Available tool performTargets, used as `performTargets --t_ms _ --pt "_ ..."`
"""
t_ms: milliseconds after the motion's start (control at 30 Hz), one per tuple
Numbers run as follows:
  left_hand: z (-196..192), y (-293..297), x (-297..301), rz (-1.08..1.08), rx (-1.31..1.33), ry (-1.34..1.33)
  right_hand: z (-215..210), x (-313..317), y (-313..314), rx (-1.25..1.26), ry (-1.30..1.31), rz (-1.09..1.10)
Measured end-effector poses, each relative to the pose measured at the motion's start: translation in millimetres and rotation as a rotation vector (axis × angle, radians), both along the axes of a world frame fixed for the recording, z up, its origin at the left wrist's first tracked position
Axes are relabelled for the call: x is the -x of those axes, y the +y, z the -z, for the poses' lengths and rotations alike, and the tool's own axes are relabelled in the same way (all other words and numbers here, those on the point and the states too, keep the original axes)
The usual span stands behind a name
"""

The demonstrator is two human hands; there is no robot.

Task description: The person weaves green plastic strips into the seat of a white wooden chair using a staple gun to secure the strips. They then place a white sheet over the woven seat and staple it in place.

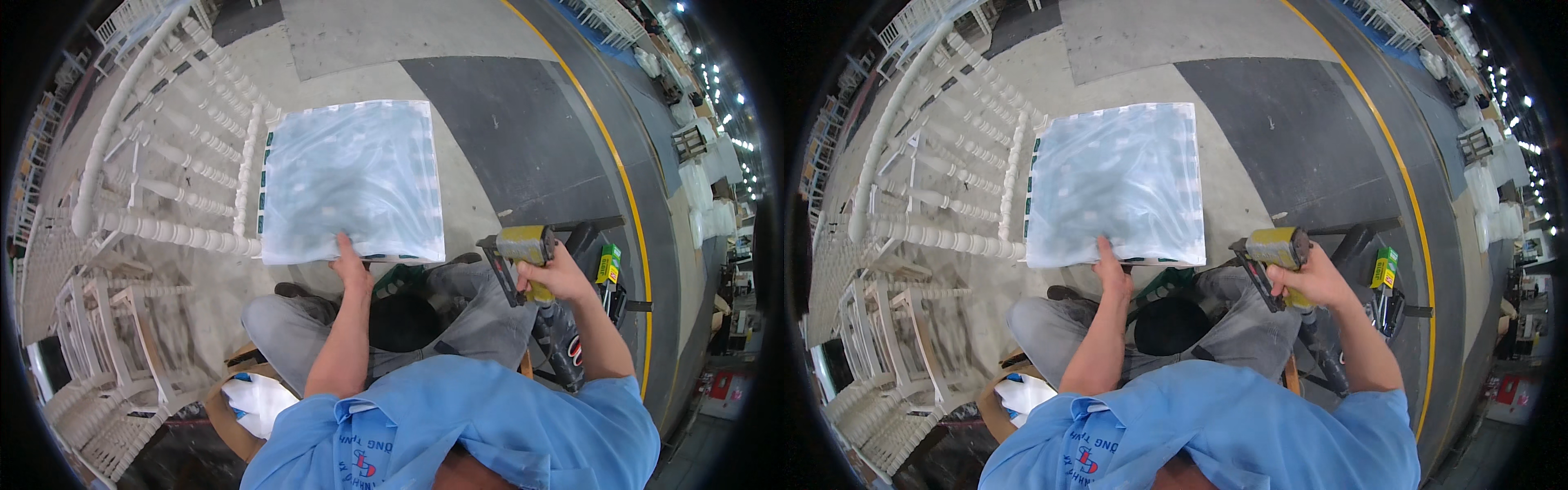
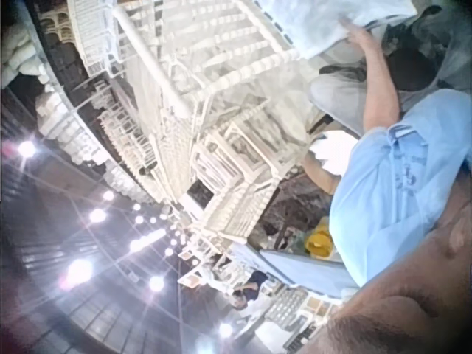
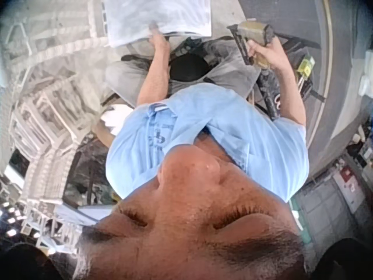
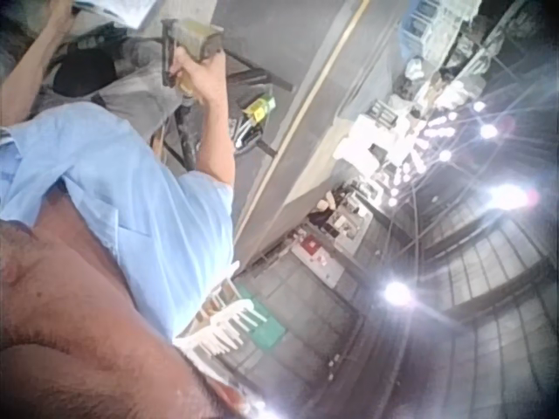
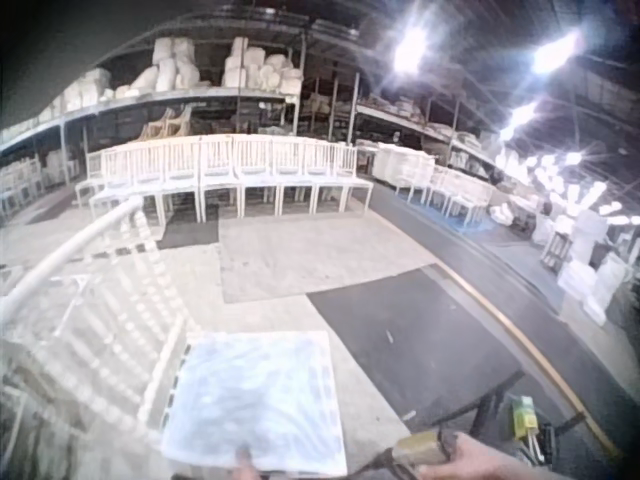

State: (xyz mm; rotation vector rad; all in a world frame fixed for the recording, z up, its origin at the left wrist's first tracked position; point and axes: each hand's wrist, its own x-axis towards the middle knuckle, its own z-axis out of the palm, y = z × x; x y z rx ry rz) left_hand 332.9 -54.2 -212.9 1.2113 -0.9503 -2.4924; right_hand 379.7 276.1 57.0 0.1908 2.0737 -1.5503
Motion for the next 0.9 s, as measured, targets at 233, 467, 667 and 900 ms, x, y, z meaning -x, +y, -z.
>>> performTargets --t_ms 233,467,667,900 --pt "5 -47 -5 0.178 0.019 0.092 10 -16 -24 0.046 -0.002 -0.026" --pt "-6 -166 18 0.468 0.043 -0.143 -42 35 -52 -0.229 0.393 -0.489" --pt "-38 -142 -26 0.436 0.248 -0.422 -58 65 -66 -0.372 0.638 -0.57" --pt "-43 -107 -42 0.402 0.521 -0.232 -59 107 -141 -0.236 0.814 -0.818"
